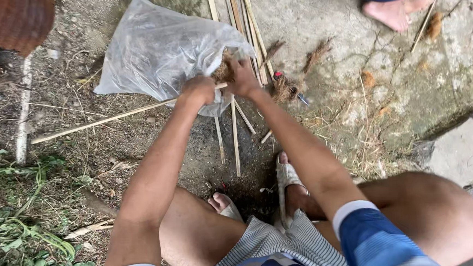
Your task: The person sits on the ground and assembles small brooms by hand. They gather fibrous material from a plastic bag, wrap it around thin wooden sticks, and secure the bundle with twine. The finished brooms are placed on the ground nearby.
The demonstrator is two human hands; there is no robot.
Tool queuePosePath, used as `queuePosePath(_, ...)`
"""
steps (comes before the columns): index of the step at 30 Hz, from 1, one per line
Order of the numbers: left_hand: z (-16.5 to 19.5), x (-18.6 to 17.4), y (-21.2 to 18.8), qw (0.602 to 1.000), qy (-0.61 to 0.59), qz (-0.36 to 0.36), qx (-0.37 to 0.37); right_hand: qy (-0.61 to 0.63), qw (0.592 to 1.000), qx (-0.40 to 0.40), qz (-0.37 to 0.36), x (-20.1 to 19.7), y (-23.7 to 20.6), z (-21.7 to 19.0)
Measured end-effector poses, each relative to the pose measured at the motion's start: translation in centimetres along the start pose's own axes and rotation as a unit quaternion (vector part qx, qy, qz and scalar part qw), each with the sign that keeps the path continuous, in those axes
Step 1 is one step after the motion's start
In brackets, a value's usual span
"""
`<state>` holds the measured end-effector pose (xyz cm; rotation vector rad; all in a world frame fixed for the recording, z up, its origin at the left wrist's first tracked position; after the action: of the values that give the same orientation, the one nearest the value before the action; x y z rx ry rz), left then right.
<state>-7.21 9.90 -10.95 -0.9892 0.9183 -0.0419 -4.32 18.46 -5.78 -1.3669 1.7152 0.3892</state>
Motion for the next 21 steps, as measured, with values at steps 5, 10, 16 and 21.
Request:
queuePosePath(5, -3.4, -2.7, -0.6, 0.995, -0.053, 0.076, -0.030, 0.157, 0.983, 0.092, 0.038, 1.3, -1.3, 1.6)
queuePosePath(10, -5.3, -3.6, -1.1, 0.984, -0.145, 0.101, -0.028, 0.424, 0.900, 0.092, 0.048, 1.6, -2.6, 2.6)
queuePosePath(16, -5.6, -5.0, -1.8, 0.976, -0.143, 0.162, 0.009, 0.695, 0.714, 0.080, -0.038, 3.8, -4.5, 2.1)
queuePosePath(21, -5.2, -5.0, -2.3, 0.960, -0.248, 0.122, 0.040, 0.704, 0.702, 0.088, -0.058, 4.0, -5.2, 1.3)
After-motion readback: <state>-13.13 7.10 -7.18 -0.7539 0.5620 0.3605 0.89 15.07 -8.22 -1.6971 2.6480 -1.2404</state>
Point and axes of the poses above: each hand's wrist, its own y-axis towards the middle knuckle, its own x-axis out of the palm, z = x × y, the point moved 10 cm from there along y, towards the middle knuckle, and after that the axes turned 7 degrees about -z, right-handed, at the moved point
